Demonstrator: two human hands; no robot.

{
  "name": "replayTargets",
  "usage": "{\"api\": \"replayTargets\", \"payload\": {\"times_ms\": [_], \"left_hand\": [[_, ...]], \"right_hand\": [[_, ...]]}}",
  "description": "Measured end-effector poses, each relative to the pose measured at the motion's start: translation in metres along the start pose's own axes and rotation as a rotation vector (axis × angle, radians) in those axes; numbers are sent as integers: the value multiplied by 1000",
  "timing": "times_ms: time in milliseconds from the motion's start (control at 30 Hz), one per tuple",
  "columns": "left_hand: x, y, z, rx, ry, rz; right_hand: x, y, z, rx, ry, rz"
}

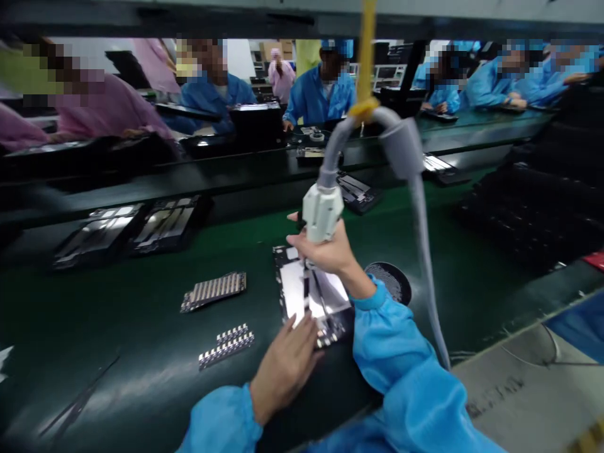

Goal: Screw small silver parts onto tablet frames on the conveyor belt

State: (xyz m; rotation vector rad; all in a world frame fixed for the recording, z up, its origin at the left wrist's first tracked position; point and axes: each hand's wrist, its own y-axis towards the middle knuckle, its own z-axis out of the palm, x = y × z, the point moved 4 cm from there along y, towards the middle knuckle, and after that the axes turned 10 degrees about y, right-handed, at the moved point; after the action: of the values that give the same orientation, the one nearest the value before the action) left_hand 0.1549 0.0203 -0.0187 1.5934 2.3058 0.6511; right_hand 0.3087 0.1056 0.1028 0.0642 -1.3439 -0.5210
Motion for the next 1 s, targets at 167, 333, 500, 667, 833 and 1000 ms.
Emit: {"api": "replayTargets", "payload": {"times_ms": [167, 333, 500, 667, 833, 1000], "left_hand": [[133, 52, 25, 155, 57, -273], [249, 83, 24, 282, 214, -540], [246, 82, 12, 299, 361, -605], [137, 59, 31, 253, 190, -258], [76, 33, 36, 184, 52, -106], [83, 44, 32, 250, 49, -157]], "right_hand": [[25, -15, -87, -170, -43, -44], [3, -33, -128, -338, -40, 17], [-15, -30, -132, -391, -7, 60], [-31, -26, -136, -360, -17, 102], [-38, -25, -137, -340, -28, 130], [-34, -24, -138, -352, -38, 132]]}}
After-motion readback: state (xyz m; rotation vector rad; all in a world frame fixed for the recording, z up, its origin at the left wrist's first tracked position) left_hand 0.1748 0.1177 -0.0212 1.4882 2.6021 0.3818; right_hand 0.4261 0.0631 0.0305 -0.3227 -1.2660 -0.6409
